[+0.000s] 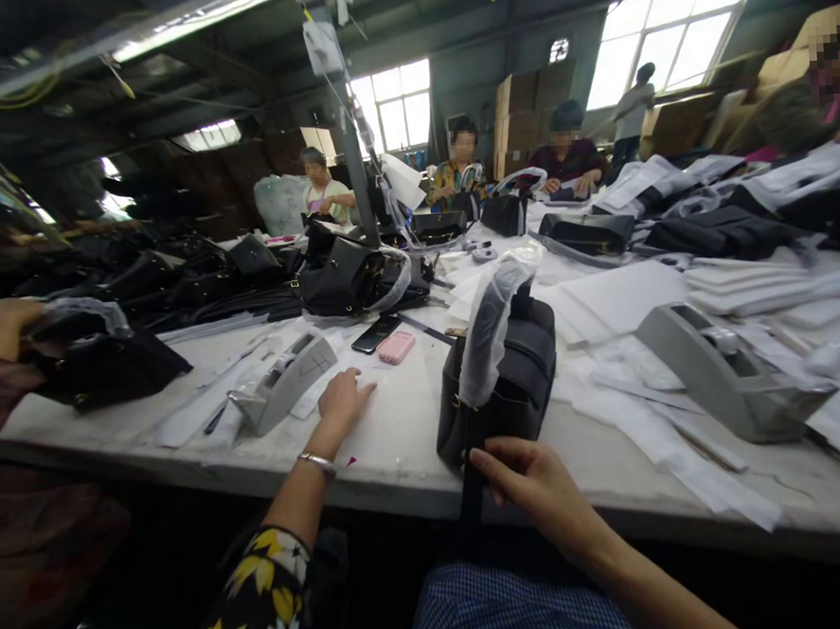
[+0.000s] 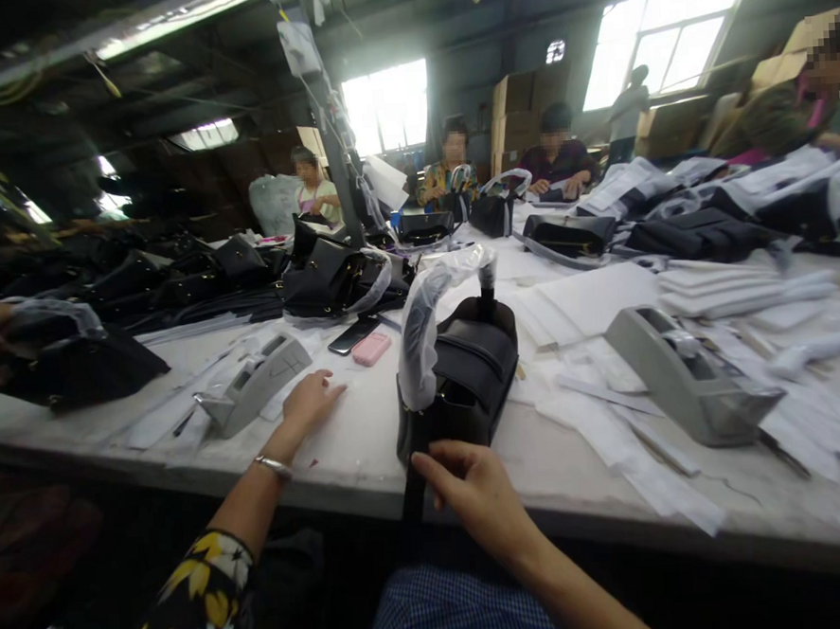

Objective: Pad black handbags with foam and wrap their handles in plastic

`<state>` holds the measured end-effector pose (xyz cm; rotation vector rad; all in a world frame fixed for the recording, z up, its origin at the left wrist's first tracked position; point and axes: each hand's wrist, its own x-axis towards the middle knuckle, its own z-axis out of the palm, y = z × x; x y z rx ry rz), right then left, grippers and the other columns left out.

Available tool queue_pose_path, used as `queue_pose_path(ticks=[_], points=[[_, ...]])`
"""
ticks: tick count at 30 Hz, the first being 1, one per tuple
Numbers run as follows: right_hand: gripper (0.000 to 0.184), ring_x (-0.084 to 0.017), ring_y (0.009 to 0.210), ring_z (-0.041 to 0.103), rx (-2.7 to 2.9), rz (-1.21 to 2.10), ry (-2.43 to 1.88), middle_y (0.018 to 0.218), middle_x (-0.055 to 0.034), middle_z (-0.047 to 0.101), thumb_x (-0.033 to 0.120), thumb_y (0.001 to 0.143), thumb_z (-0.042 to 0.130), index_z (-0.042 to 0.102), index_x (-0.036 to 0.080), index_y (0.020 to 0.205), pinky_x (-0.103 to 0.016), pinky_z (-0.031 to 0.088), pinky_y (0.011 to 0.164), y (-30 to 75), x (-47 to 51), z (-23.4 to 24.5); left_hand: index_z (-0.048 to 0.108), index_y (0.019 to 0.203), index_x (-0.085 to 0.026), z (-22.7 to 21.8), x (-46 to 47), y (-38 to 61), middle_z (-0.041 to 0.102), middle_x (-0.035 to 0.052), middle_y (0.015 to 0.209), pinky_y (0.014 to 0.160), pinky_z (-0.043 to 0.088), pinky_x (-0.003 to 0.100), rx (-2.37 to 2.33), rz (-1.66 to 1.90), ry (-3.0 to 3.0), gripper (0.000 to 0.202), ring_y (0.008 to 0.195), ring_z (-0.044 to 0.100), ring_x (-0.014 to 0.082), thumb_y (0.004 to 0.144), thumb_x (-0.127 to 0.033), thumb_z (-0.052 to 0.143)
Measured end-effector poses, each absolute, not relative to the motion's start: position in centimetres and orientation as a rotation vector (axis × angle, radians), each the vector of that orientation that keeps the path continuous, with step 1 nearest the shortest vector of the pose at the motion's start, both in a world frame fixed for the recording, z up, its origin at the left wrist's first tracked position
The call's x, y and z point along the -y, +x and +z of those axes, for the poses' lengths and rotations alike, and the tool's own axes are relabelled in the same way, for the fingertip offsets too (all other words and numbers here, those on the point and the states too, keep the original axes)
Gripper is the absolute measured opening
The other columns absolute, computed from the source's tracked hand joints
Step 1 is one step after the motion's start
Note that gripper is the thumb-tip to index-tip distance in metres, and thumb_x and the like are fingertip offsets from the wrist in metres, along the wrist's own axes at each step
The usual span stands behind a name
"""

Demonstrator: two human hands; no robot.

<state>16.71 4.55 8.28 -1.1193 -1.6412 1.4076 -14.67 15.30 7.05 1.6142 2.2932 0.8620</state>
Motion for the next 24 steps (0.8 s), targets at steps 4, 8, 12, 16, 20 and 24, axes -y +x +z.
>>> queue_pose_path(ticks=[4,8,12,16,20,24], points=[[0.046,-0.009,0.052,0.042,1.656,1.422,-1.094,0.054,0.0036,0.048,0.055,0.091,0.059,0.056,0.016,0.066,-0.024,0.029,0.052,16.9,-4.9,8.2,0.066,0.094,-0.014,5.0,-17.0,-16.3,0.068,0.0048,0.097,0.088,0.053,0.044,-2.287,0.751,1.551,0.022,0.093,0.065,0.0205,0.088,-0.035,0.069],[0.044,-0.009,0.052,0.043,1.644,1.467,-1.045,0.054,0.0041,0.046,0.052,0.09,0.059,0.054,0.017,0.065,-0.024,0.029,0.051,17.0,-5.0,8.3,0.067,0.097,-0.014,4.8,-17.0,-17.1,0.069,0.005,0.099,0.088,0.054,0.043,-2.232,0.943,1.523,0.024,0.094,0.066,0.0208,0.091,-0.037,0.065],[0.041,-0.009,0.053,0.044,1.656,1.471,-1.022,0.055,0.0044,0.047,0.048,0.09,0.061,0.052,0.017,0.065,-0.024,0.031,0.052,16.9,-5.0,8.3,0.067,0.101,-0.013,7.2,-16.0,-16.9,0.068,0.0095,0.113,0.097,0.05,0.047,-2.154,1.292,1.479,0.025,0.109,0.063,0.0239,0.091,-0.036,0.064],[0.032,-0.01,0.059,0.05,1.663,1.512,-0.976,0.062,0.0041,0.051,0.041,0.088,0.065,0.054,0.017,0.07,-0.023,0.035,0.056,16.9,-5.0,8.4,0.067,0.106,-0.013,10.2,-12.3,-14.6,0.074,0.0101,0.102,0.093,0.053,0.038,-1.912,1.444,1.441,0.036,0.096,0.071,0.0236,0.086,-0.043,0.065],[0.034,-0.01,0.06,0.05,1.753,1.525,-0.982,0.061,0.0036,0.053,0.041,0.09,0.062,0.053,0.017,0.068,-0.023,0.035,0.056,17.3,-5.1,8.9,0.069,0.105,-0.016,11.0,-6.4,-11.2,0.077,0.0071,0.088,0.08,0.055,0.033,-1.735,1.337,1.37,0.048,0.084,0.073,0.0234,0.072,-0.048,0.079],[0.034,-0.01,0.061,0.053,1.807,1.563,-0.974,0.062,0.0023,0.059,0.042,0.091,0.062,0.056,0.017,0.07,-0.023,0.037,0.057,17.5,-5.0,9.0,0.069,0.09,-0.017,9.2,-1.5,-8.4,0.073,0.0014,0.073,0.069,0.052,0.024,-1.621,1.249,1.183,0.039,0.071,0.069,0.0162,0.065,-0.041,0.085]])
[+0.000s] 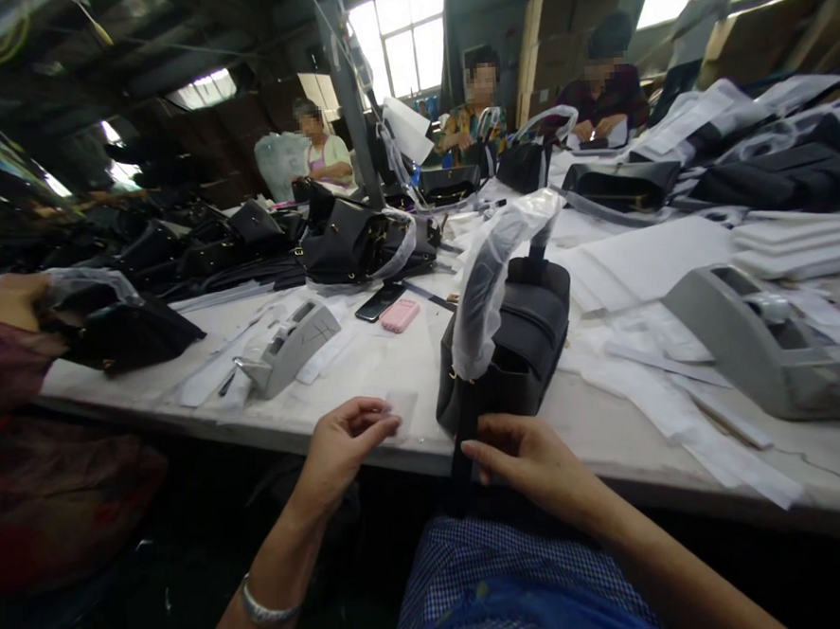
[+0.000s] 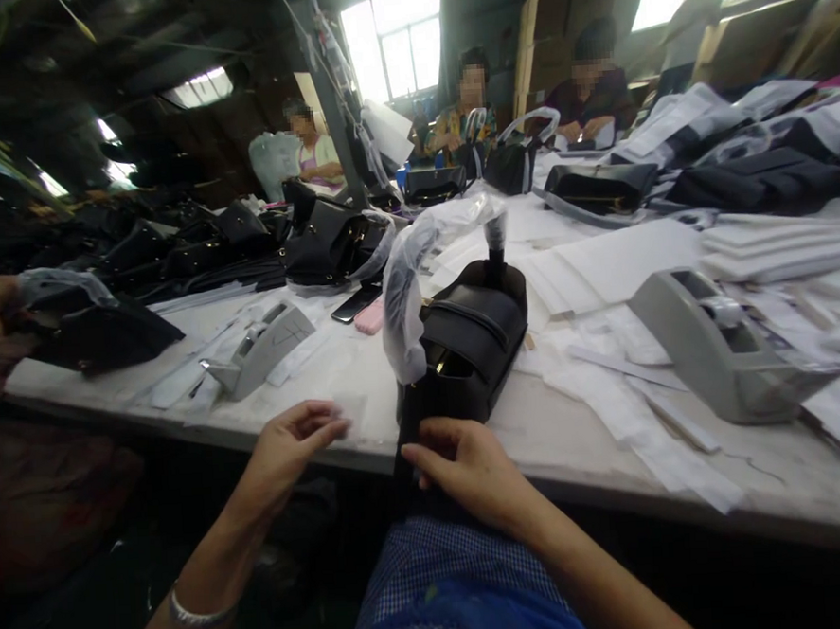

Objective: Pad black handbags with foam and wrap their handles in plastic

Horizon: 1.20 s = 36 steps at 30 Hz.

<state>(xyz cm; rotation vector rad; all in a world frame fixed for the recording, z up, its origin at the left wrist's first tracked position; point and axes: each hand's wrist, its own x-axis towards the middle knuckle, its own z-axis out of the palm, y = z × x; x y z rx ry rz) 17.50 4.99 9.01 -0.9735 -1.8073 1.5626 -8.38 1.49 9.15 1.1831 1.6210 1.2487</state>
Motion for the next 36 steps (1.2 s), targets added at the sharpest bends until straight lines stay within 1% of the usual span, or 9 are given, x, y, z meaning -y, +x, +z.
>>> queue_pose_path(ticks=[2,4,8,12,15,20,29,33,36], points=[[0.034,-0.011,0.062,0.055,1.767,1.58,-0.971,0.064,0.0015,0.062,0.044,0.091,0.063,0.057,0.017,0.071,-0.023,0.038,0.058,17.5,-4.8,8.9,0.067,0.086,-0.017,7.9,0.2,-7.7,0.07,-0.002,0.069,0.067,0.049,0.02,-1.547,1.222,1.08,0.036,0.067,0.066,0.0117,0.064,-0.036,0.087],[0.033,-0.011,0.063,0.057,1.71,1.602,-0.96,0.066,0.0006,0.065,0.045,0.091,0.064,0.061,0.017,0.074,-0.023,0.04,0.059,17.4,-4.5,8.8,0.066,0.085,-0.017,7.0,1.6,-7.4,0.069,-0.0031,0.068,0.067,0.048,0.019,-1.497,1.177,1.03,0.034,0.066,0.063,0.0098,0.064,-0.032,0.088],[0.029,-0.013,0.065,0.061,1.569,1.618,-0.935,0.069,-0.001,0.069,0.046,0.089,0.067,0.069,0.017,0.086,-0.024,0.045,0.061,16.8,-4.0,8.4,0.067,0.083,-0.017,6.0,3.7,-7.2,0.07,-0.0018,0.069,0.065,0.048,0.021,-1.484,1.053,1.026,0.028,0.065,0.063,0.0111,0.065,-0.026,0.086],[0.027,-0.013,0.066,0.063,1.447,1.589,-0.896,0.072,-0.002,0.07,0.044,0.088,0.069,0.071,0.018,0.084,-0.025,0.049,0.064,15.9,-3.6,8.4,0.07,0.081,-0.016,5.6,5.0,-7.1,0.072,0.0006,0.072,0.065,0.049,0.022,-1.501,0.948,1.036,0.023,0.068,0.065,0.0136,0.063,-0.021,0.084],[0.027,-0.014,0.067,0.063,1.433,1.535,-0.916,0.072,-0.002,0.071,0.044,0.088,0.069,0.069,0.018,0.081,-0.025,0.049,0.065,15.4,-3.5,8.5,0.072,0.082,-0.016,5.3,5.6,-7.2,0.073,0.0018,0.074,0.066,0.051,0.024,-1.491,0.932,1.024,0.023,0.07,0.067,0.0158,0.062,-0.022,0.084],[0.031,-0.014,0.065,0.061,1.482,1.487,-0.973,0.072,-0.0039,0.07,0.046,0.087,0.068,0.068,0.016,0.078,-0.026,0.047,0.063,15.1,-3.5,8.5,0.072,0.083,-0.016,5.2,6.0,-7.3,0.073,0.0027,0.073,0.067,0.053,0.026,-1.476,0.947,0.987,0.027,0.069,0.068,0.0168,0.061,-0.026,0.085],[0.029,-0.014,0.065,0.061,1.497,1.53,-0.947,0.069,-0.0022,0.068,0.045,0.088,0.069,0.071,0.016,0.085,-0.025,0.047,0.063,15.0,-3.6,8.2,0.074,0.086,-0.016,5.4,5.4,-6.9,0.075,0.0039,0.077,0.07,0.053,0.026,-1.401,0.974,0.958,0.026,0.072,0.069,0.0178,0.063,-0.022,0.083],[0.03,-0.014,0.065,0.061,1.531,1.497,-0.958,0.069,-0.0021,0.068,0.046,0.087,0.068,0.072,0.016,0.087,-0.025,0.046,0.062,15.1,-3.8,8.1,0.074,0.087,-0.016,5.5,5.0,-6.4,0.077,0.0048,0.081,0.067,0.052,0.024,-1.374,0.965,0.934,0.023,0.074,0.069,0.0173,0.066,-0.025,0.081],[0.03,-0.014,0.063,0.059,1.537,1.461,-0.966,0.067,-0.002,0.068,0.046,0.088,0.068,0.073,0.016,0.087,-0.025,0.045,0.061,15.3,-3.8,8.3,0.074,0.085,-0.016,5.8,4.7,-6.0,0.077,0.0049,0.079,0.067,0.051,0.023,-1.374,0.931,0.961,0.022,0.072,0.069,0.0163,0.067,-0.026,0.081]])
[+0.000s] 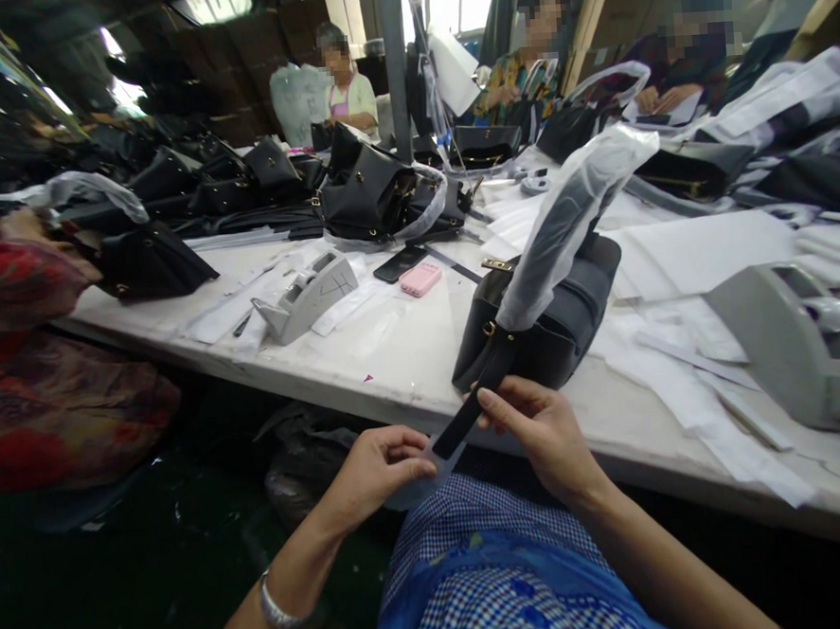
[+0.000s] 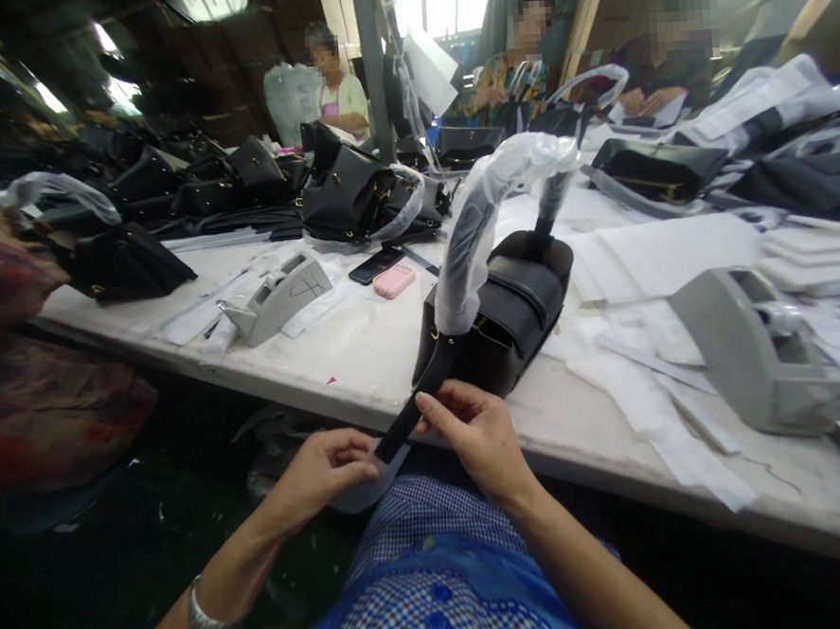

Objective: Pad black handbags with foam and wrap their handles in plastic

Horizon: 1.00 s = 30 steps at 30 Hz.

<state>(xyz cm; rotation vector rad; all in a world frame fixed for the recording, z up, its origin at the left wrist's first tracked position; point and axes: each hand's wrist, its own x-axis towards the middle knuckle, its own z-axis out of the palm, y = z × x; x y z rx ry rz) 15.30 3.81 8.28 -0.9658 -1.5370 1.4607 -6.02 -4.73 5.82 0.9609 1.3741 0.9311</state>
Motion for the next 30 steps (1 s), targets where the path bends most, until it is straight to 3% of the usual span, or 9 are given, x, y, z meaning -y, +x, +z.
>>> queue_pose_path(ticks=[11,19,25,30], points=[[0.03,-0.016,0.067,0.063,1.492,1.434,-0.958,0.078,-0.0053,0.072,0.046,0.087,0.069,0.074,0.018,0.092,-0.027,0.05,0.064,15.4,-3.8,8.2,0.074,0.085,-0.017,5.4,5.0,-6.8,0.075,0.0019,0.074,0.069,0.053,0.024,-1.386,0.933,1.053,0.025,0.07,0.068,0.0158,0.063,-0.021,0.084],[0.03,-0.014,0.067,0.061,1.538,1.419,-0.975,0.07,-0.0024,0.069,0.046,0.087,0.069,0.072,0.017,0.083,-0.025,0.047,0.064,15.5,-3.9,8.1,0.074,0.085,-0.016,5.4,5.0,-7.2,0.075,0.0033,0.076,0.071,0.053,0.026,-1.383,0.946,1.011,0.024,0.072,0.069,0.017,0.063,-0.021,0.084],[0.035,-0.014,0.064,0.06,1.584,1.435,-1.0,0.066,-0.0016,0.066,0.05,0.088,0.066,0.07,0.017,0.078,-0.025,0.045,0.062,15.1,-3.9,8.2,0.074,0.095,-0.016,5.8,3.9,-5.7,0.078,0.008,0.09,0.074,0.053,0.027,-1.33,1.04,0.916,0.033,0.08,0.071,0.0201,0.07,-0.034,0.083],[0.041,-0.015,0.062,0.06,1.75,1.22,-1.051,0.065,-0.0019,0.064,0.051,0.095,0.054,0.068,0.018,0.076,-0.025,0.045,0.061,15.5,-3.7,8.4,0.074,0.096,-0.018,6.5,2.2,-2.9,0.078,0.0077,0.093,0.077,0.055,0.028,-1.251,1.192,0.871,0.034,0.084,0.073,0.0214,0.073,-0.041,0.081]])
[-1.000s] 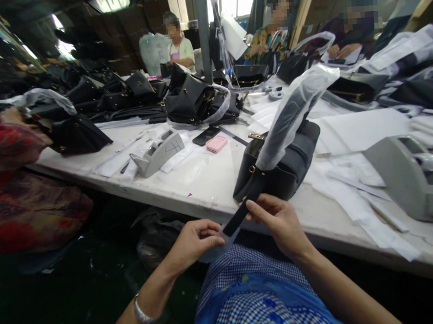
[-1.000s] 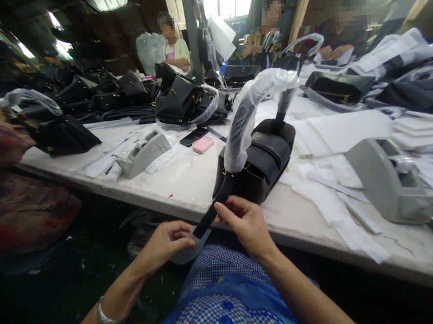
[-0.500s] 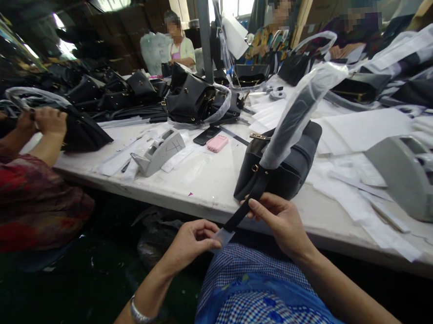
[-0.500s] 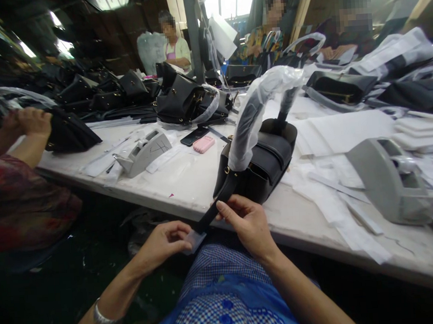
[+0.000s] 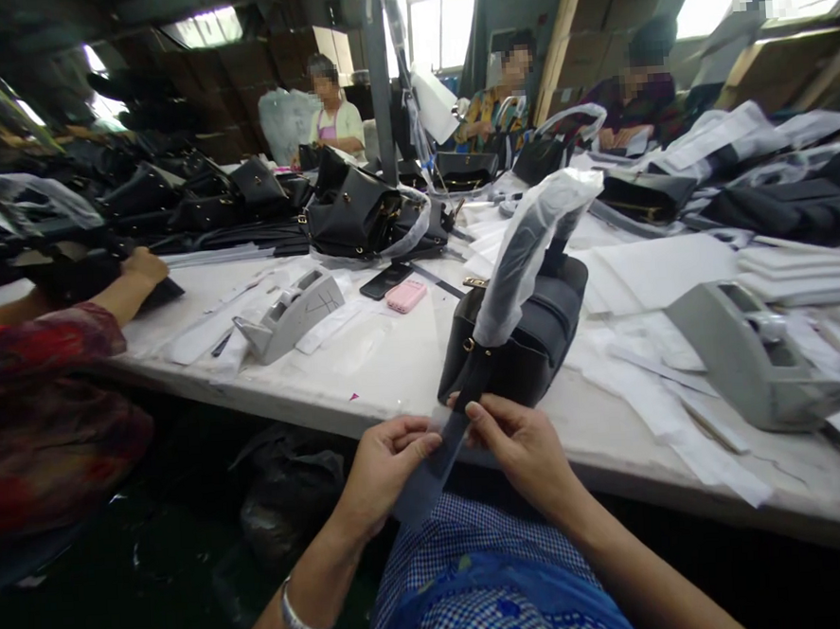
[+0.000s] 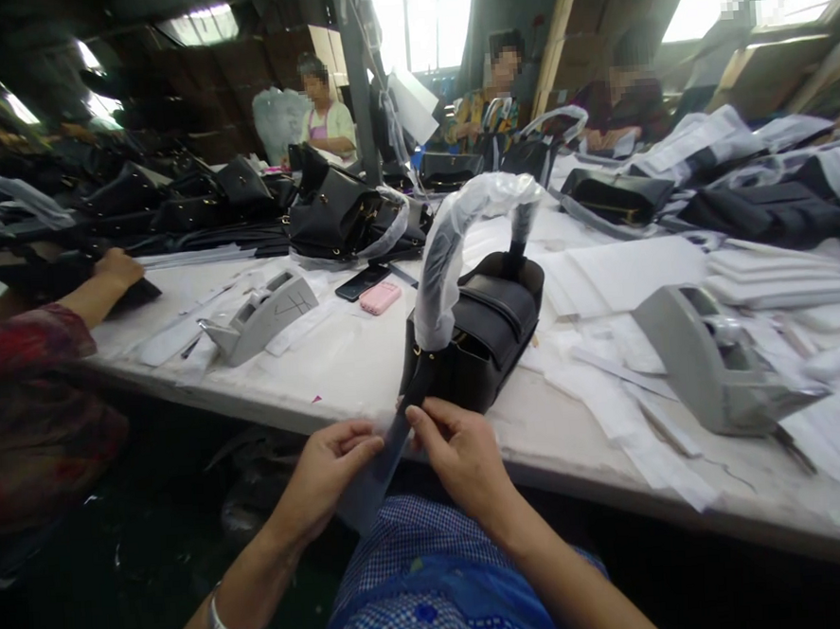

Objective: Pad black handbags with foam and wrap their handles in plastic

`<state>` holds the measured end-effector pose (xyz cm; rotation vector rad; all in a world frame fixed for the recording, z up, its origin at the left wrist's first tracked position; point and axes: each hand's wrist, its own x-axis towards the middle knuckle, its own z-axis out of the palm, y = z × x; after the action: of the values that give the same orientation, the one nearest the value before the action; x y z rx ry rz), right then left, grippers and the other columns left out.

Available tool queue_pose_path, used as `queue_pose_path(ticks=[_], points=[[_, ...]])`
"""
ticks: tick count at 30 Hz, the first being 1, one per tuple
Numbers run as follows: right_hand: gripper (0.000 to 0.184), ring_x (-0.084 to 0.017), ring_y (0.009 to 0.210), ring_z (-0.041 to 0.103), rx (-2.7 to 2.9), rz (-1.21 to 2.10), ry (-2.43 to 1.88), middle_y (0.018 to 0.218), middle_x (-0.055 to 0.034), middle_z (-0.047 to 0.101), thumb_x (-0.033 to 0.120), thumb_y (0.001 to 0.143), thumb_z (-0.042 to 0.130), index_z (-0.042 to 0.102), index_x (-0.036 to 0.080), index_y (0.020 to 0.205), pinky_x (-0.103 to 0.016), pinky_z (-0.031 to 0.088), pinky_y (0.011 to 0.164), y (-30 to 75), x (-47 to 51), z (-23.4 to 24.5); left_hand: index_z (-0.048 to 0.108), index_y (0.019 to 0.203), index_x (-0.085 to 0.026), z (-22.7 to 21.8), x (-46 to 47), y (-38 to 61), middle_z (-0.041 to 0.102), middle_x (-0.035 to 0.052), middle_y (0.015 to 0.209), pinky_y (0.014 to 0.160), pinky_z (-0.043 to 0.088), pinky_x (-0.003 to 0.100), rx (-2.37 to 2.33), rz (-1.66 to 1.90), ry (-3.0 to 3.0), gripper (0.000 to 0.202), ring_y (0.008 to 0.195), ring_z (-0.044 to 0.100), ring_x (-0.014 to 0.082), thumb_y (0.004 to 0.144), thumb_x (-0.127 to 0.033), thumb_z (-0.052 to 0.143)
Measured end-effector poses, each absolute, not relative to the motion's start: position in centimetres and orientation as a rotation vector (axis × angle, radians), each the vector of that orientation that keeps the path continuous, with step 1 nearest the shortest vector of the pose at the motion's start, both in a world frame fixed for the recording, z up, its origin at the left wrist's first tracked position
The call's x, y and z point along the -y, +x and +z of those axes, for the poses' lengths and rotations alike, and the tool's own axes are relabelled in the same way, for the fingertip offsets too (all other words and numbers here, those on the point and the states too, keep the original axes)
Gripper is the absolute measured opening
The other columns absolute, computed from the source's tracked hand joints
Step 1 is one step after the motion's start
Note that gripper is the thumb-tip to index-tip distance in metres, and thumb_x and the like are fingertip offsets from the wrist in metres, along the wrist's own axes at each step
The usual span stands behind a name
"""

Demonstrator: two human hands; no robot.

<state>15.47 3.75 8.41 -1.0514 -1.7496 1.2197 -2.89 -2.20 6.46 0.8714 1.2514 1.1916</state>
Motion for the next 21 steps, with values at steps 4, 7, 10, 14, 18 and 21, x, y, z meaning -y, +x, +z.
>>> queue_pose_path(ticks=[4,7,10,14,18,21], points=[[0.05,-0.016,0.062,0.063,1.817,1.04,-1.082,0.065,-0.0039,0.068,0.051,0.1,0.042,0.066,0.02,0.069,-0.026,0.047,0.063,16.3,-3.8,8.6,0.073,0.099,-0.016,7.2,0.3,-0.4,0.078,0.0077,0.09,0.071,0.056,0.029,-1.18,1.309,0.775,0.039,0.079,0.072,0.0215,0.073,-0.044,0.081],[0.047,-0.017,0.059,0.065,1.784,1.032,-1.145,0.063,-0.0039,0.069,0.053,0.098,0.046,0.069,0.019,0.074,-0.026,0.049,0.061,16.8,-4.0,9.1,0.074,0.097,-0.017,7.8,-1.3,1.1,0.077,0.0062,0.088,0.069,0.056,0.027,-1.199,1.399,0.788,0.04,0.077,0.071,0.0201,0.071,-0.046,0.081],[0.042,-0.017,0.056,0.065,1.696,1.109,-1.184,0.061,-0.0032,0.069,0.055,0.094,0.055,0.074,0.018,0.086,-0.026,0.05,0.058,16.8,-4.5,9.8,0.075,0.094,-0.018,8.5,-2.7,2.0,0.076,0.0044,0.088,0.071,0.055,0.027,-1.249,1.467,0.868,0.037,0.08,0.069,0.0199,0.071,-0.047,0.08],[0.043,-0.015,0.05,0.06,1.605,1.221,-1.209,0.056,-0.0026,0.065,0.056,0.087,0.062,0.074,0.016,0.08,-0.024,0.046,0.049,16.3,-5.3,10.3,0.075,0.092,-0.018,9.0,-3.6,2.1,0.075,0.0037,0.088,0.075,0.054,0.026,-1.248,1.502,0.92,0.035,0.083,0.068,0.0194,0.073,-0.047,0.078],[0.044,-0.013,0.045,0.056,1.51,1.236,-1.241,0.052,-0.0024,0.063,0.057,0.083,0.066,0.074,0.014,0.078,-0.022,0.042,0.045,15.6,-5.7,9.9,0.072,0.103,-0.02,8.1,-3.1,1.3,0.075,0.0051,0.097,0.075,0.052,0.026,-1.315,1.487,1.021,0.039,0.09,0.068,0.0201,0.08,-0.051,0.072],[0.043,-0.012,0.045,0.056,1.457,1.212,-1.24,0.051,-0.0022,0.062,0.056,0.081,0.069,0.074,0.014,0.077,-0.02,0.041,0.044,15.2,-5.7,9.5,0.068,0.108,-0.019,6.9,-2.2,1.2,0.074,0.0067,0.098,0.074,0.052,0.027,-1.349,1.426,1.08,0.043,0.091,0.068,0.0214,0.084,-0.055,0.067]])
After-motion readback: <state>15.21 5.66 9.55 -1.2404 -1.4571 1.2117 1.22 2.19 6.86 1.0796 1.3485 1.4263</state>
